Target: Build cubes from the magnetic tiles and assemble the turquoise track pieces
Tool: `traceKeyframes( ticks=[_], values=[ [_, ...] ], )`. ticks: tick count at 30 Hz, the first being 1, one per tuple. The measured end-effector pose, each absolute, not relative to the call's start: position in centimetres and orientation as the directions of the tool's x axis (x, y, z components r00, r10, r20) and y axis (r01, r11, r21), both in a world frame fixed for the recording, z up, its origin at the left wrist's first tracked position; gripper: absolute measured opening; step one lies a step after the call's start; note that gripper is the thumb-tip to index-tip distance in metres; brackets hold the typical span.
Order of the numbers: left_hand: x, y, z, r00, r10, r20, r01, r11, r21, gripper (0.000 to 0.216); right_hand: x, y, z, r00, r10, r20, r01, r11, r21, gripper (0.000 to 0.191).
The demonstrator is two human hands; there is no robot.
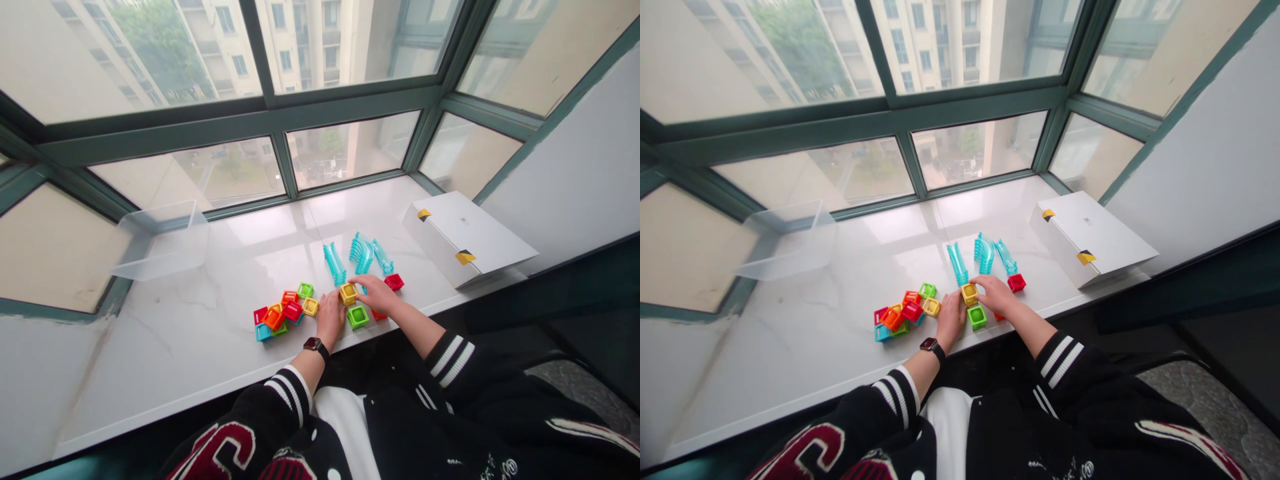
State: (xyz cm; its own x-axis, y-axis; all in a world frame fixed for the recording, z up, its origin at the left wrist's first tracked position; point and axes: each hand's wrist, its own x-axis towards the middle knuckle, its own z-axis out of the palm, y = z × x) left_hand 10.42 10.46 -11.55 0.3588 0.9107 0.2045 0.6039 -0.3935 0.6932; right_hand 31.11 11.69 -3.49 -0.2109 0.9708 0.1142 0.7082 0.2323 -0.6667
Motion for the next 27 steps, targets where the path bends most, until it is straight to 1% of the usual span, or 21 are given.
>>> traceKeyframes(
  ticks=[12, 17, 27],
  values=[
    [10.5, 10.5, -11.3, 0.356, 0.911, 0.208, 0.592, -0.393, 0.704, 0.057, 31.3, 11.8, -3.1, -0.189, 0.978, 0.085, 0.715, 0.196, -0.672, 0.048],
    [10.5, 10.5, -11.6, 0.355, 0.911, 0.212, 0.596, -0.395, 0.699, 0.058, 31.1, 11.8, -2.7, -0.199, 0.978, 0.058, 0.737, 0.188, -0.649, 0.049],
    [10.5, 10.5, -11.8, 0.35, 0.911, 0.219, 0.606, -0.399, 0.688, 0.054, 31.3, 11.7, -2.6, -0.221, 0.974, 0.059, 0.759, 0.209, -0.617, 0.048]
  ],
)
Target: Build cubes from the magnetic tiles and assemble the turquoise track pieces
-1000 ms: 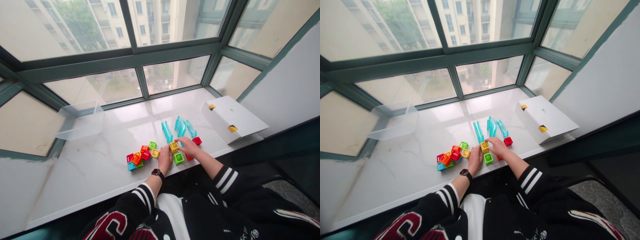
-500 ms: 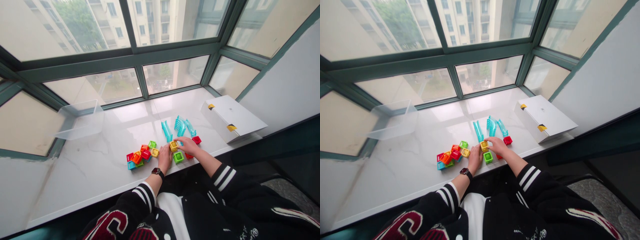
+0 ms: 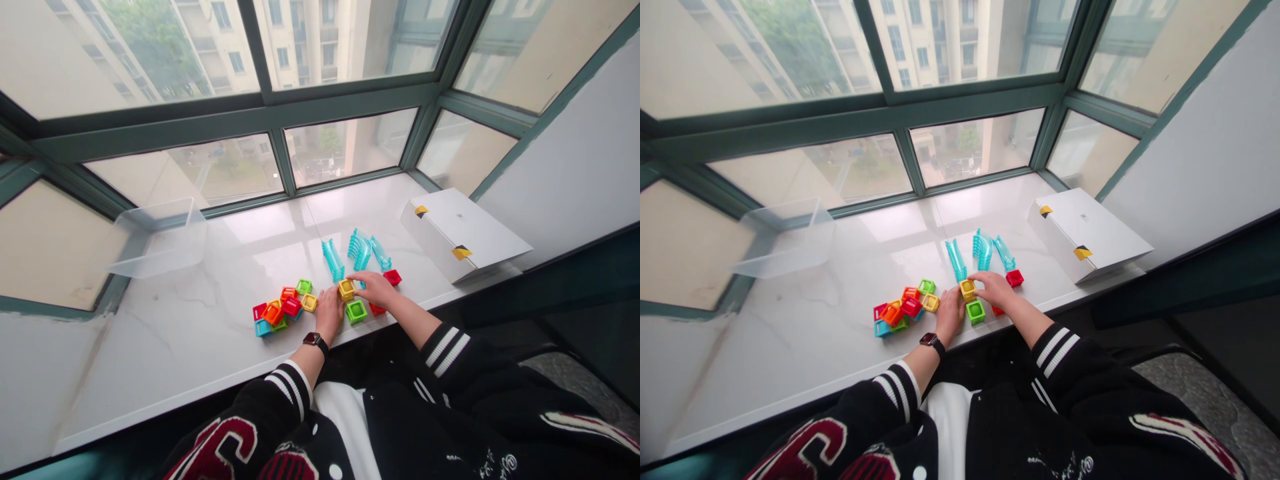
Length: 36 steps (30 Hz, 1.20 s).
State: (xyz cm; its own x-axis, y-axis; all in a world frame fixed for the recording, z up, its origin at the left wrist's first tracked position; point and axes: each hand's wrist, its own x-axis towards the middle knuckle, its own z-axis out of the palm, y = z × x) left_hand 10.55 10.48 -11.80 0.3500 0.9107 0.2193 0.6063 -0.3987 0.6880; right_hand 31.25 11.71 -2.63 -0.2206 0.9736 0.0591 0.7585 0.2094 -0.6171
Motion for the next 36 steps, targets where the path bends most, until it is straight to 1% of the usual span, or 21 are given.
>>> traceKeyframes(
  ticks=[8, 15, 19, 23, 26, 28, 30, 31, 33, 35, 36],
  values=[
    [10.6, 10.5, -11.9, 0.35, 0.909, 0.224, 0.637, -0.407, 0.655, 0.055, 31.2, 11.7, -2.5, -0.213, 0.976, 0.043, 0.774, 0.195, -0.603, 0.047],
    [10.6, 10.7, -12.5, 0.339, 0.912, 0.23, 0.61, -0.399, 0.684, 0.06, 31.0, 12.0, -2.8, -0.217, 0.976, 0.033, 0.78, 0.194, -0.595, 0.048],
    [10.5, 10.8, -12.7, 0.331, 0.917, 0.223, 0.573, -0.383, 0.725, 0.068, 30.9, 12.2, -2.6, -0.215, 0.976, 0.019, 0.791, 0.186, -0.583, 0.049],
    [9.5, 10.3, -12.5, 0.316, 0.932, 0.177, 0.477, -0.318, 0.819, 0.071, 30.6, 12.4, -1.9, -0.225, 0.974, 0.0, 0.823, 0.19, -0.535, 0.05],
    [7.9, 8.7, -11.7, 0.313, 0.939, 0.145, 0.375, -0.262, 0.889, 0.069, 30.3, 12.5, -1.5, -0.239, 0.971, -0.019, 0.838, 0.196, -0.509, 0.057],
    [6.2, 7.0, -10.5, 0.314, 0.938, 0.15, 0.297, -0.247, 0.922, 0.065, 30.4, 12.5, -1.3, -0.245, 0.969, -0.027, 0.838, 0.197, -0.508, 0.064],
    [3.9, 5.2, -8.7, 0.323, 0.932, 0.168, 0.229, -0.249, 0.941, 0.055, 30.6, 12.5, -0.9, -0.249, 0.968, -0.012, 0.828, 0.207, -0.521, 0.068],
    [2.6, 4.5, -7.6, 0.305, 0.935, 0.18, 0.225, -0.254, 0.941, 0.049, 30.8, 12.3, -0.7, -0.251, 0.968, 0.009, 0.818, 0.218, -0.532, 0.068],
    [-0.5, 3.5, -5.6, 0.211, 0.946, 0.246, 0.295, -0.301, 0.907, 0.038, 31.2, 11.9, 0.2, -0.251, 0.964, 0.084, 0.788, 0.254, -0.56, 0.064],
    [-3.6, 3.5, -4.0, 0.059, 0.938, 0.341, 0.412, -0.334, 0.848, 0.035, 31.1, 11.0, 1.4, -0.235, 0.954, 0.185, 0.754, 0.299, -0.585, 0.056],
    [-5.0, 3.8, -3.6, -0.04, 0.927, 0.372, 0.462, -0.313, 0.83, 0.038, 30.8, 10.5, 2.0, -0.223, 0.946, 0.235, 0.738, 0.321, -0.593, 0.051]
  ],
)
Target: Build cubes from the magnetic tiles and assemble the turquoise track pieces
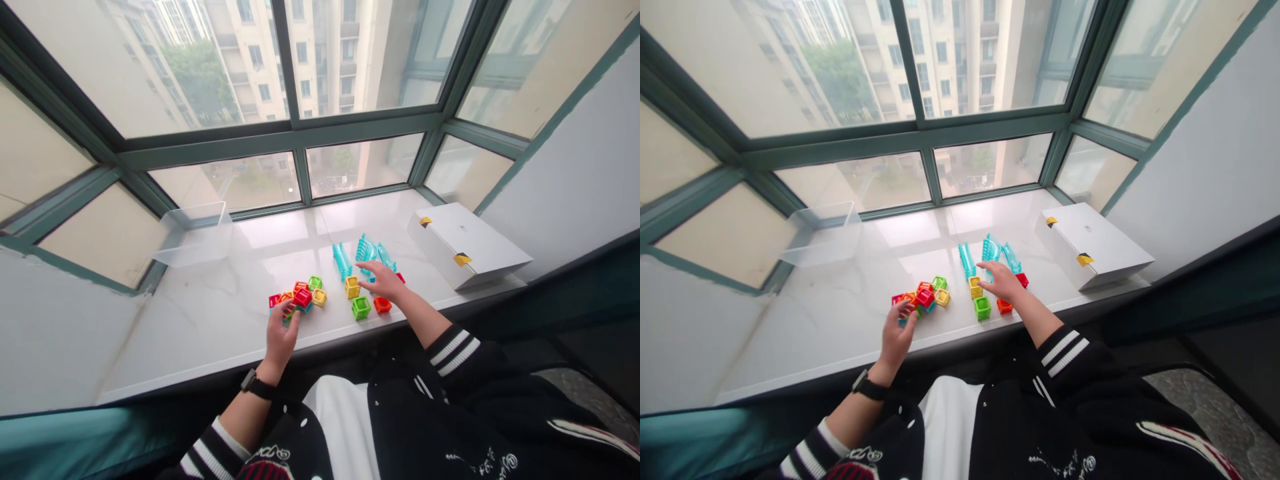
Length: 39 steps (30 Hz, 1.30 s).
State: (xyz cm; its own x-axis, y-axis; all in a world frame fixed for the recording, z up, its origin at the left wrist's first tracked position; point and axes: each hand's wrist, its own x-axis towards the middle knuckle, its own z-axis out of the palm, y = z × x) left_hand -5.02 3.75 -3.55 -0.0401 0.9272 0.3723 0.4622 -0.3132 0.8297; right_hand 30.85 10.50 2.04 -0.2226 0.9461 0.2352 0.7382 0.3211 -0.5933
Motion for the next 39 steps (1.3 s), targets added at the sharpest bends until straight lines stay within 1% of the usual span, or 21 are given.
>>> traceKeyframes(
  ticks=[2, 3, 4, 6, 8, 11, 13, 14, 16, 19, 23, 30, 36, 39],
  values=[
    [-7.4, 4.8, -3.4, -0.173, 0.91, 0.378, 0.545, -0.231, 0.806, 0.053, 29.6, 9.4, 3.4, -0.203, 0.927, 0.315, 0.708, 0.362, -0.607, 0.043],
    [-8.3, 5.5, -3.6, -0.186, 0.911, 0.367, 0.596, -0.192, 0.779, 0.061, 28.6, 8.9, 4.0, -0.217, 0.916, 0.337, 0.687, 0.389, -0.614, 0.041],
    [-8.9, 6.2, -4.0, -0.17, 0.917, 0.36, 0.649, -0.171, 0.741, 0.068, 27.4, 8.6, 4.4, -0.244, 0.905, 0.35, 0.662, 0.419, -0.622, 0.04],
    [-9.6, 7.5, -4.9, -0.074, 0.935, 0.347, 0.721, -0.19, 0.666, 0.079, 24.6, 8.3, 4.7, -0.324, 0.881, 0.344, 0.612, 0.473, -0.634, 0.043],
    [-9.7, 8.6, -6.0, 0.015, 0.95, 0.311, 0.75, -0.217, 0.626, 0.088, 21.7, 8.7, 4.2, -0.397, 0.87, 0.293, 0.602, 0.488, -0.632, 0.047],
    [-9.5, 9.8, -7.4, 0.057, 0.973, 0.222, 0.746, -0.189, 0.639, 0.096, 17.7, 9.9, 2.3, -0.413, 0.905, 0.096, 0.717, 0.388, -0.579, 0.066],
    [-9.4, 10.2, -8.4, 0.042, 0.978, 0.204, 0.736, -0.168, 0.655, 0.091, 15.6, 10.7, 0.6, -0.395, 0.916, -0.07, 0.796, 0.303, -0.525, 0.083],
    [-9.4, 10.3, -8.9, 0.033, 0.977, 0.21, 0.732, -0.167, 0.66, 0.087, 14.8, 11.0, -0.2, -0.38, 0.914, -0.142, 0.824, 0.264, -0.501, 0.087],
    [-9.5, 10.2, -9.7, 0.016, 0.972, 0.234, 0.727, -0.172, 0.665, 0.078, 13.8, 11.2, -1.5, -0.343, 0.916, -0.208, 0.856, 0.213, -0.471, 0.089],
    [-9.6, 9.5, -10.8, -0.006, 0.966, 0.258, 0.725, -0.173, 0.666, 0.071, 13.5, 10.8, -2.5, -0.34, 0.918, -0.203, 0.858, 0.214, -0.468, 0.081],
    [-9.8, 7.8, -11.4, 0.011, 0.957, 0.29, 0.738, -0.203, 0.643, 0.065, 14.7, 9.5, -2.5, -0.36, 0.912, -0.195, 0.835, 0.222, -0.504, 0.07],
    [-9.6, 4.6, -11.3, 0.064, 0.949, 0.309, 0.736, -0.254, 0.628, 0.053, 15.9, 6.1, -2.6, -0.337, 0.928, -0.158, 0.789, 0.187, -0.586, 0.065],
    [-9.2, 3.1, -10.7, 0.072, 0.939, 0.335, 0.748, -0.273, 0.605, 0.051, 15.9, 4.2, -2.8, -0.321, 0.936, -0.145, 0.773, 0.17, -0.612, 0.064],
    [-8.8, 2.7, -10.3, 0.058, 0.934, 0.354, 0.765, -0.269, 0.585, 0.05, 15.8, 4.2, -2.5, -0.292, 0.946, -0.143, 0.783, 0.15, -0.604, 0.066]
  ],
)
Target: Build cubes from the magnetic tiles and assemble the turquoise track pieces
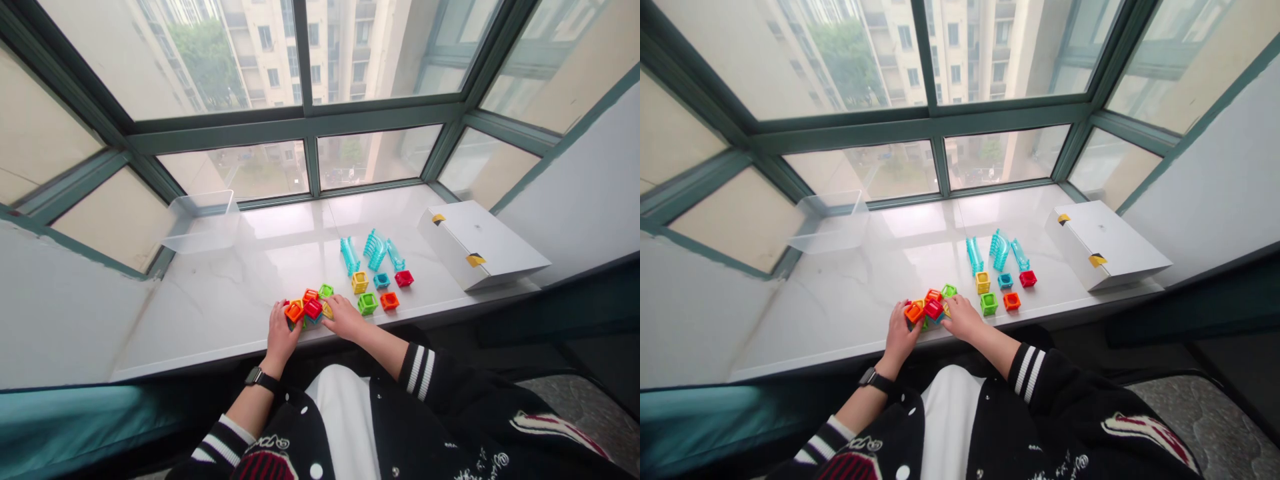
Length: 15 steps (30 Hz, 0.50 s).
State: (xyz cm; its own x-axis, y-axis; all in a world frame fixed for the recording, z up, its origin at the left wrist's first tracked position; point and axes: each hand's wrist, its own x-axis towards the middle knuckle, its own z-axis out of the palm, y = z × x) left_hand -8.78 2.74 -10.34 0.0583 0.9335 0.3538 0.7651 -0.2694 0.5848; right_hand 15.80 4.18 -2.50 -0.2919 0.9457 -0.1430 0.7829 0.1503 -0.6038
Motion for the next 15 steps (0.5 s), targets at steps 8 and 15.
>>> traceKeyframes(
  ticks=[8, 15],
  values=[
    [-8.3, 2.6, -10.0, 0.051, 0.928, 0.369, 0.77, -0.272, 0.577, 0.051, 14.0, 4.8, -1.6, -0.349, 0.937, 0.028, 0.723, 0.288, -0.628, 0.069],
    [-8.5, 2.5, -10.1, 0.057, 0.935, 0.351, 0.773, -0.264, 0.577, 0.054, 12.6, 5.2, -1.2, -0.307, 0.949, -0.064, 0.791, 0.217, -0.572, 0.057]
  ],
)
